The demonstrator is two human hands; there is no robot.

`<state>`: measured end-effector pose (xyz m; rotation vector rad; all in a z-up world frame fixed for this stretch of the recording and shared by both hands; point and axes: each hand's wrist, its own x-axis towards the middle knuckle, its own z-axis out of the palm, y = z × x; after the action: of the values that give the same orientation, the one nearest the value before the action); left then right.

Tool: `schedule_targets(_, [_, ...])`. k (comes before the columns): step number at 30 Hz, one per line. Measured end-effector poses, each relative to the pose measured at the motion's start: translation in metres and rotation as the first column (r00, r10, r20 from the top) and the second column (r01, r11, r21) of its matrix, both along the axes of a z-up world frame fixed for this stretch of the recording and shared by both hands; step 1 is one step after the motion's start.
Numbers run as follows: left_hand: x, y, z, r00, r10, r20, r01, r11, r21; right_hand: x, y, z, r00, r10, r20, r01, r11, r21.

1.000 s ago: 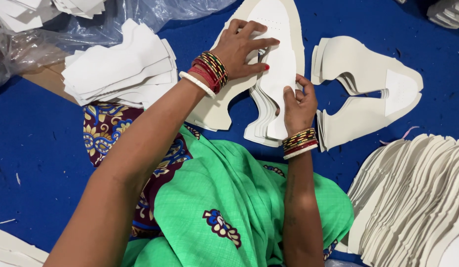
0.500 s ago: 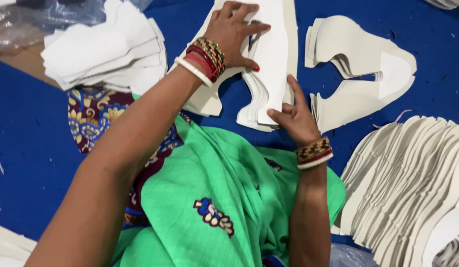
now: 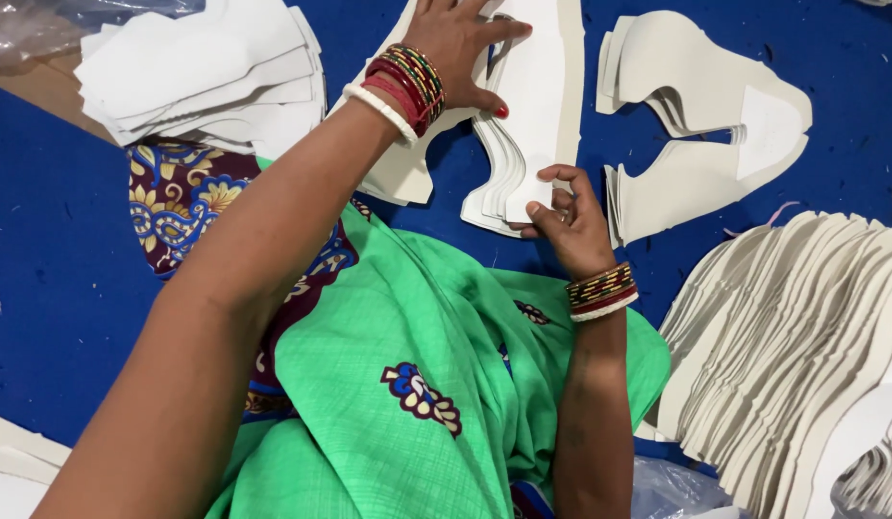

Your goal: The person sorts and stacks white shoe upper components into organized piles.

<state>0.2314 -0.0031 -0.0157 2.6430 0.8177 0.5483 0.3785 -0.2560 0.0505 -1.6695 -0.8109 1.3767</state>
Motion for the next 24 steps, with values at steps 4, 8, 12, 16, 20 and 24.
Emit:
schedule_targets(4, [0.003, 0.001, 0.002, 1.0, 0.013, -0.023, -0.013, 1.0, -0.014, 0.005, -0.004, -0.009, 0.999, 0.008, 0.034, -0.008, 1.0, 0.019])
schedule_targets(8, [0.001, 0.001, -0.003, 1.0, 0.0, -0.016, 0.0, 1.0, 0.001, 0.003, -0.004, -0.01, 0.999, 0.005, 0.038, -0.007, 0.999, 0.032])
schedule_targets(12, [0.001, 0.002, -0.004, 1.0, -0.022, 0.013, 0.022, 1.0, -0.012, -0.002, 0.0, -0.005, 0.998, 0.003, 0.064, -0.005, 0.999, 0.033])
schedule_targets(16, [0.001, 0.002, 0.002, 1.0, -0.031, 0.005, 0.031, 1.0, -0.005, -0.007, -0.001, -0.004, 0.996, -0.012, 0.092, 0.01, 1.0, 0.026])
schedule_targets(20, [0.001, 0.002, -0.002, 0.999, -0.032, -0.002, 0.032, 0.999, 0.013, -0.012, -0.001, -0.008, 0.992, -0.052, 0.117, 0.047, 0.998, 0.047])
schedule_targets(24, [0.003, 0.002, -0.006, 1.0, -0.022, -0.005, 0.022, 0.997, 0.069, -0.017, 0.001, -0.011, 0.975, -0.081, 0.205, 0.081, 0.997, 0.007])
